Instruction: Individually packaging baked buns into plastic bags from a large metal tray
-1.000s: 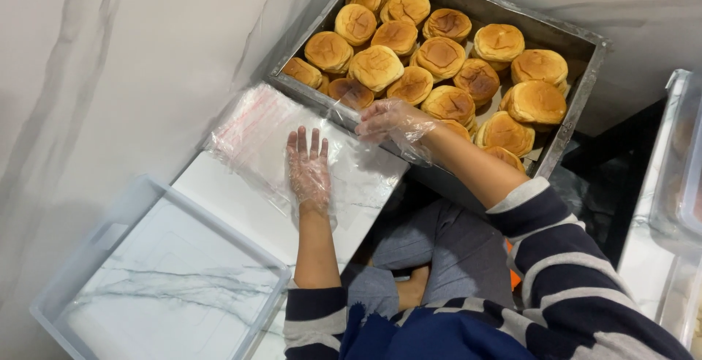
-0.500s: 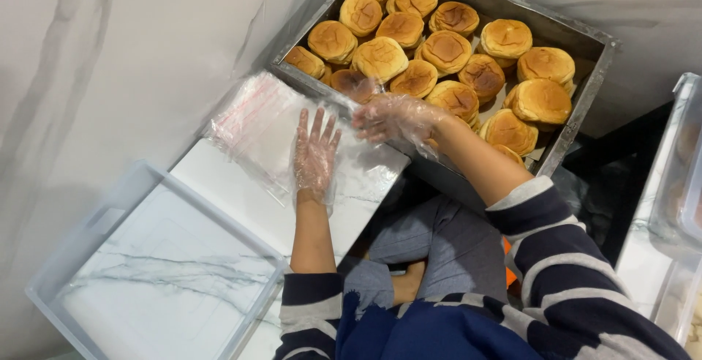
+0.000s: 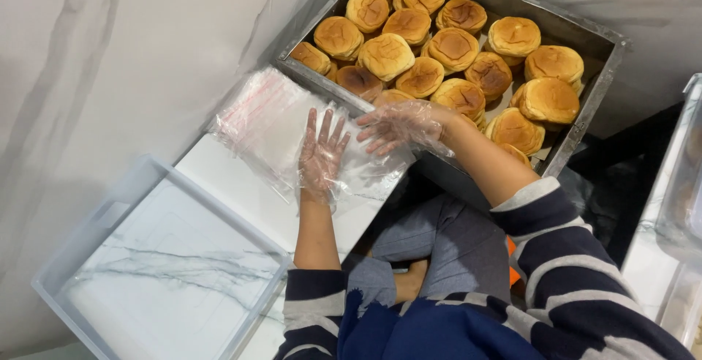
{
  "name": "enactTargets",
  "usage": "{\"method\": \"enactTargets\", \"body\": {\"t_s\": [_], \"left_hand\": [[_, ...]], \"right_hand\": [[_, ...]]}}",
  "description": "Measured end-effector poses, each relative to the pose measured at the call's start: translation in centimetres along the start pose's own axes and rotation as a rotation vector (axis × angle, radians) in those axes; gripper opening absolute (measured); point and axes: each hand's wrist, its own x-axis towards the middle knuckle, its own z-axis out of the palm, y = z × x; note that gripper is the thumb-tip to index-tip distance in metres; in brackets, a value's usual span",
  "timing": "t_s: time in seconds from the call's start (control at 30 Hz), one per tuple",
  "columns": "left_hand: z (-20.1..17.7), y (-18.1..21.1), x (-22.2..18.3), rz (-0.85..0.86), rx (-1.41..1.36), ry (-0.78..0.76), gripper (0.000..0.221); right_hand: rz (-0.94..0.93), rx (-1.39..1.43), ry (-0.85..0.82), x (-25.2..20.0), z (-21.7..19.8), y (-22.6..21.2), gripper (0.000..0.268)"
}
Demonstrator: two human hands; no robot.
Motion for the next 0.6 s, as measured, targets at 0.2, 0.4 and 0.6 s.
{"method": "enactTargets", "body": {"t_s": [0.2,0.4,0.6], "left_hand": [[-0.9,0.3,0.1,0.074,-0.091,-0.022,0.042],[-0.9,-0.2,0.2,-0.002,-0.098,-0.093,0.043],[-0.3,-0.7,0.1,-0.080,-0.196,-0.118,0.048]], "right_hand": [[0.001,0.286,-0.007,-0.4,1.2,-2.3,0.050],[0.016,0.153,-0.215,1.3,-0.5,0.9,0.061],[0.118,0.157,-0.168,1.5,0.3,0.9,0.063]]}}
